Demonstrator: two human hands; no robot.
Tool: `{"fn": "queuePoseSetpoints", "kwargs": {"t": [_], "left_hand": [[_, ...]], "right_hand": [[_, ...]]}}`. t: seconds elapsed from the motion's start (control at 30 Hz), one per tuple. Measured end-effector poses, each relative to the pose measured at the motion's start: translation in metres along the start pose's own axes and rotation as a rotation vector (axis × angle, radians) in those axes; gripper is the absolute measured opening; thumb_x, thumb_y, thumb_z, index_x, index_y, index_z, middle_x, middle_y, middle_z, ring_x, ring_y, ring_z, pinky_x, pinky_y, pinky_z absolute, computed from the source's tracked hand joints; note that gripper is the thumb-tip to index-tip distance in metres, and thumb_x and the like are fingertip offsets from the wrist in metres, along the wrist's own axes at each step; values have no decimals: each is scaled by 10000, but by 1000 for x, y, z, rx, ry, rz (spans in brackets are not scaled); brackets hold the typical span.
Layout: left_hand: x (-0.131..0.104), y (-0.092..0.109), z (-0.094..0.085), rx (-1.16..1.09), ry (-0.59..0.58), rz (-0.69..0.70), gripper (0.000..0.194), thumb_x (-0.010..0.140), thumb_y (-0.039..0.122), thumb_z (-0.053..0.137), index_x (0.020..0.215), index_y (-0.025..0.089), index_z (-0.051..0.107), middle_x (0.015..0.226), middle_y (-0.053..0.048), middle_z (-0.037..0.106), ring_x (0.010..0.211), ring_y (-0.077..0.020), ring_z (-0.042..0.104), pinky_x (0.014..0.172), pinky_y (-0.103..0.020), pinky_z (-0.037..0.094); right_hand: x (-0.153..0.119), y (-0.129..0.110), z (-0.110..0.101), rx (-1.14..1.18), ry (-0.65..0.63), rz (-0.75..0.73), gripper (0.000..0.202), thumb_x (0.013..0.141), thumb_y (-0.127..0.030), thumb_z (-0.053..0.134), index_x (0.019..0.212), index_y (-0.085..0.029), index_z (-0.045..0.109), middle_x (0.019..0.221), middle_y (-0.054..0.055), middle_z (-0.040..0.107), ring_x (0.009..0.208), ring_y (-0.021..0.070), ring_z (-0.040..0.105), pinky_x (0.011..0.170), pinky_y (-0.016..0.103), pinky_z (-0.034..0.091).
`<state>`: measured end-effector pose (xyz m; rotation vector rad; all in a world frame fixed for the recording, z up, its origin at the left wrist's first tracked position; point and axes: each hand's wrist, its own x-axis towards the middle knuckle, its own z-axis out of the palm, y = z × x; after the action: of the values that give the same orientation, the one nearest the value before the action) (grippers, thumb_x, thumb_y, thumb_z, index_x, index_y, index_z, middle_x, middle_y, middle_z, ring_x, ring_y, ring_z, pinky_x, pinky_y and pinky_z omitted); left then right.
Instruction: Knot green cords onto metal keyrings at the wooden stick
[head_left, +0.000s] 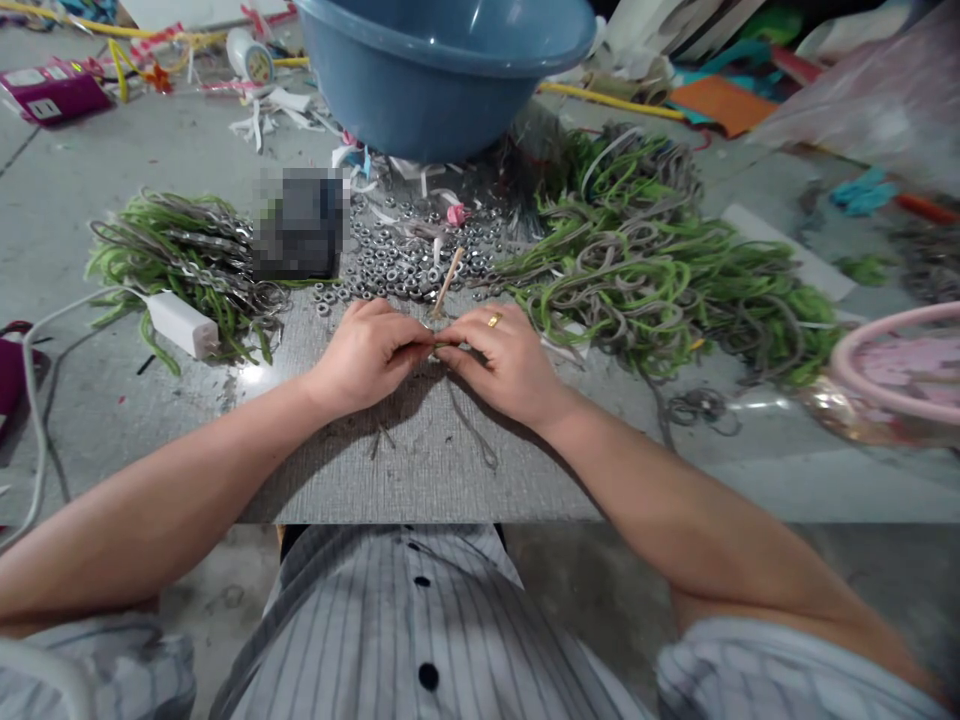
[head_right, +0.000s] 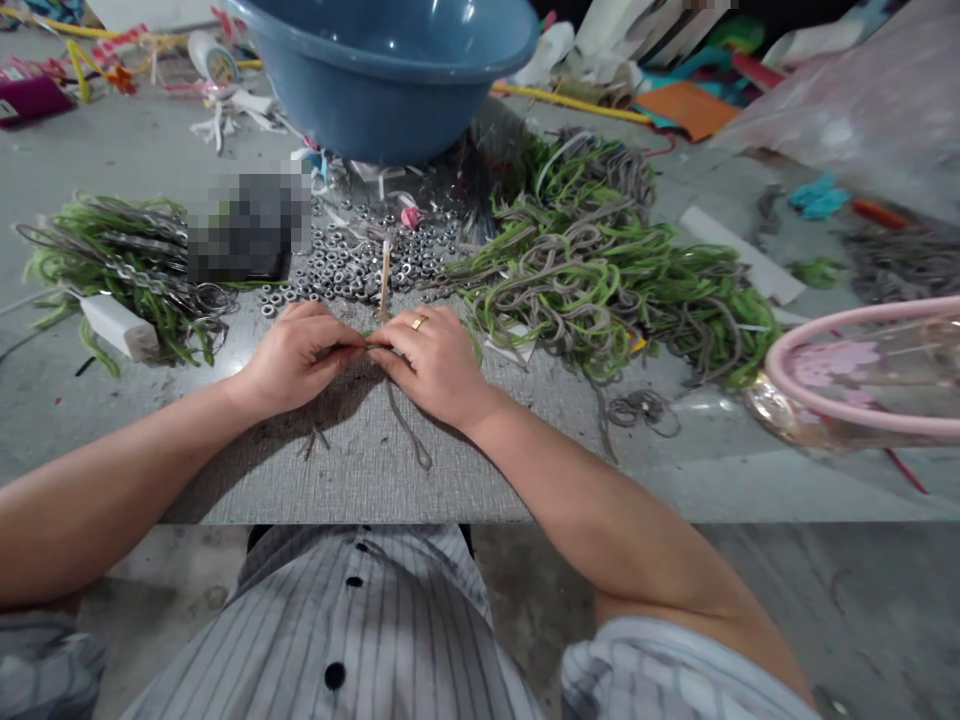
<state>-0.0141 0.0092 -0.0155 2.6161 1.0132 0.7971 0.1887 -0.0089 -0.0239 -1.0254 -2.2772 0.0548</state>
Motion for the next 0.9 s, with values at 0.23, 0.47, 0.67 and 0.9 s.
{"fn": "queuePoseSetpoints", "kwargs": {"t": [0.23,0.47,0.67,0.9], "left_hand": [[-2,1,2,76,32,34,176,896,271,543,913,182,695,752,-21,698,778,-194,584,752,-344,358],[-2,2,4,187,117,108,227,946,319,507,872,220,698,710,3,685,786,-173,571,804,-353,318],[-2,-1,3,170,98,86,257,951,308,481,860,226,708,665,5,659,750,-172,545,773,-349,306],[-3,-4,7,206,-19,10,231,915,274,503,811,215,701,659,-7,649,761,-190,527,773,-360,301]], "right_hand": [[1,-2,-2,23,-47,31,316,977,-345,416,799,-210,639,741,28,677,760,190,573,745,349,348],[3,-6,-2,148,-60,94,401,993,-410,362,744,-205,600,699,21,647,696,172,547,697,334,332],[2,-2,-5,149,-79,132,281,951,-347,445,788,-207,625,738,28,667,738,186,574,734,345,353],[0,6,2,31,-152,159,156,862,-314,590,943,-201,660,885,72,686,897,255,596,804,388,379]]}}
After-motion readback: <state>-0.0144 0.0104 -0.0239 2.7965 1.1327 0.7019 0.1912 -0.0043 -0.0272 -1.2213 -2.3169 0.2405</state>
